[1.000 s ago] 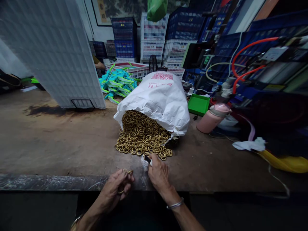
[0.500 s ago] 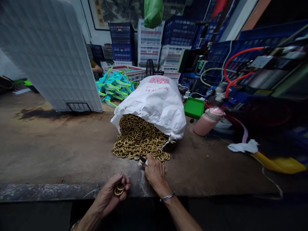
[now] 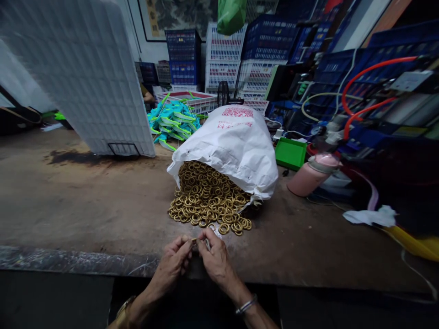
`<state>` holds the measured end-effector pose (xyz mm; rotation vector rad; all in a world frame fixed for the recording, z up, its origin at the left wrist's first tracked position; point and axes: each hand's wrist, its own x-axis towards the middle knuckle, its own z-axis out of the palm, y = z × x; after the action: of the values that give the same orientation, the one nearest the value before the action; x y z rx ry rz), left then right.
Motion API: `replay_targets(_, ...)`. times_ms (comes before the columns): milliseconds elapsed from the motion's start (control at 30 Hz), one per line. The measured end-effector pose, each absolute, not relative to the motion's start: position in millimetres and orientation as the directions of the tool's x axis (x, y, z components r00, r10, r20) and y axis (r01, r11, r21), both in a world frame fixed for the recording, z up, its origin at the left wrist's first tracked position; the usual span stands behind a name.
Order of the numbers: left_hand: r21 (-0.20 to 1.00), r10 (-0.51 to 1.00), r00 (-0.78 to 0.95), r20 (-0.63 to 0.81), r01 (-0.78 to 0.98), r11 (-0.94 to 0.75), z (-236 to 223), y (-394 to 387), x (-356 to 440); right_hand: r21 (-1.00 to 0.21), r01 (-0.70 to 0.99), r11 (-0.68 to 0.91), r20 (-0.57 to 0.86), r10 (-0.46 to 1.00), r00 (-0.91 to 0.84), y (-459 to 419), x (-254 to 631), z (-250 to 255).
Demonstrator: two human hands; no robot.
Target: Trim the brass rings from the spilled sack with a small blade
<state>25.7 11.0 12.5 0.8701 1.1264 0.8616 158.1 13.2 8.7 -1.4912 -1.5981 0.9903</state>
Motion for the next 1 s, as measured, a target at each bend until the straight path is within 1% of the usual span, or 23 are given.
replay_targets(67,0.933,0.924,0.207,-0.323,-0.097,0.348,13.2,10.4,24.3,-0.911,0.411,-0.028,-0.063,0.995,-0.072,13.8,156.6,8.0)
replay_targets(133,0.943,0.929,0.219,-0.299,-0.079,0.322,13.1,9.4,23.3,-0.907,0.418,-0.044,-0.077,0.995,-0.063,15.1,156.0,6.2)
replay_targets(233,0.917,0.894,0.266,-0.361,-0.073,0.392,12.9,7.7,22.0,-0.899,0.437,-0.031,-0.052,0.998,-0.038,16.5,155.1,5.1)
replay_targets(300,0.895,0.866,0.318,-0.387,-0.097,0.435,13.0,6.6,20.8,-0.904,0.427,-0.029,-0.051,0.998,-0.041,16.8,154.4,6.4)
replay_targets(433,0.867,0.855,0.376,-0.359,-0.205,0.454,12.1,5.0,18.8,-0.927,0.368,-0.075,-0.110,0.991,-0.074,17.1,155.4,8.7)
replay_targets(500,0.860,0.859,0.376,-0.348,-0.236,0.452,10.8,4.7,18.5,-0.909,0.411,-0.069,-0.100,0.994,-0.055,16.7,156.9,8.0)
replay_targets(567,0.863,0.865,0.362,-0.347,-0.237,0.445,9.6,4.5,18.5,-0.857,0.516,-0.016,-0.047,0.998,-0.047,14.6,158.3,6.5)
replay_targets(633,0.874,0.872,0.343,-0.349,-0.216,0.434,9.2,4.4,18.7,-0.787,0.615,0.053,-0.019,0.994,-0.110,11.0,159.0,5.2)
replay_targets(733,0.887,0.880,0.318,-0.353,-0.187,0.423,10.2,4.2,19.4,-0.683,0.720,0.124,-0.043,0.977,-0.208,5.6,158.2,4.7)
replay_targets(833,0.900,0.892,0.290,-0.348,-0.161,0.404,10.9,4.9,20.6,-0.590,0.793,0.152,-0.054,0.973,-0.226,3.8,156.6,5.8)
replay_targets(900,0.918,0.912,0.265,-0.314,-0.159,0.363,10.0,5.5,21.0,-0.555,0.814,0.169,-0.066,0.967,-0.246,4.3,155.9,6.8)
replay_targets(1000,0.943,0.938,0.242,-0.248,-0.162,0.291,8.7,3.5,19.6,-0.483,0.860,0.164,-0.122,0.960,-0.252,5.9,156.9,6.6)
